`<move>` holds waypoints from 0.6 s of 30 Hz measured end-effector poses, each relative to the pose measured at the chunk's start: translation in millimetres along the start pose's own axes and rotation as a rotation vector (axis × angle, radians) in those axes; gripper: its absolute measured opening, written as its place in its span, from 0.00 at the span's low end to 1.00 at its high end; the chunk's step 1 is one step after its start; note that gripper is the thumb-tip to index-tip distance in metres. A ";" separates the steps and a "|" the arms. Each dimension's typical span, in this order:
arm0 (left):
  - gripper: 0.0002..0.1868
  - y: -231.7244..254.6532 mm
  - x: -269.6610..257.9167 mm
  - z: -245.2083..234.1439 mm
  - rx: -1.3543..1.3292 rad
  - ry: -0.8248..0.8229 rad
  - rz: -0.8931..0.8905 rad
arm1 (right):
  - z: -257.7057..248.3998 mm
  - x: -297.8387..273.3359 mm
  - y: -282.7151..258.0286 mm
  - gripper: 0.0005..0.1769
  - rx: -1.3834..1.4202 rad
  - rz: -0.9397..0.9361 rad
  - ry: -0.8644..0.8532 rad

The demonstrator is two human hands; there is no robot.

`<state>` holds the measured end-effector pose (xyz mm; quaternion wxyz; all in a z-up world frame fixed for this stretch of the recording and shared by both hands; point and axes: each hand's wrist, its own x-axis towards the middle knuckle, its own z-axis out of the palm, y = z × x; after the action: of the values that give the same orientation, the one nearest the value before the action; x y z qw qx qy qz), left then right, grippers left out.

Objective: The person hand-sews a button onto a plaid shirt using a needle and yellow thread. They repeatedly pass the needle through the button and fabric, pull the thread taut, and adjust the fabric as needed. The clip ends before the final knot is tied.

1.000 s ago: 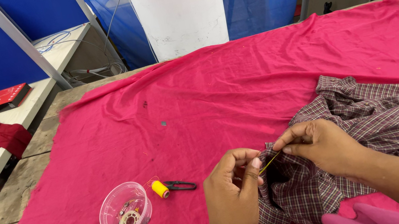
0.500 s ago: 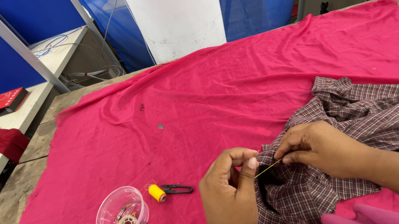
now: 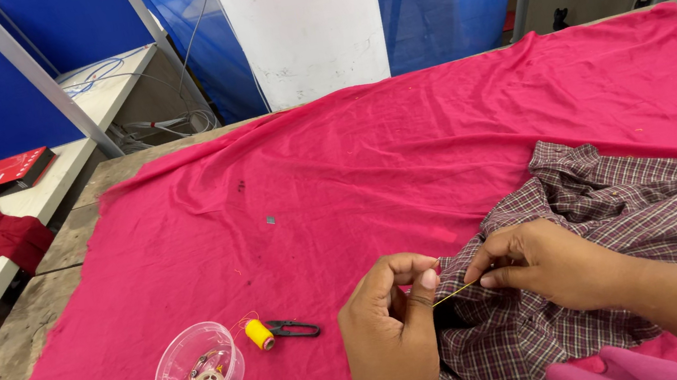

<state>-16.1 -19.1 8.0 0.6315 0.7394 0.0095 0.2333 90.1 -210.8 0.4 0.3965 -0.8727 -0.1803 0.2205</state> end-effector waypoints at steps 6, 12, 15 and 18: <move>0.02 2.4 2.4 7.5 0.024 -0.016 0.010 | -2.5 -0.8 2.4 0.13 -0.022 -0.155 0.018; 0.02 3.4 -3.4 21.3 -0.087 -0.086 -0.028 | -18.9 2.7 2.4 0.12 0.010 -0.118 0.031; 0.03 2.9 -7.4 24.4 -0.081 -0.077 -0.055 | -22.2 3.2 -0.8 0.10 0.078 -0.041 0.009; 0.03 4.0 -8.9 31.4 -0.083 -0.068 -0.078 | -21.2 0.9 -2.5 0.09 0.026 -0.051 0.011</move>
<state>-13.9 -51.8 5.9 0.6701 0.7192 0.0072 0.1835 101.7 -221.8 14.6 0.4144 -0.8637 -0.1976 0.2079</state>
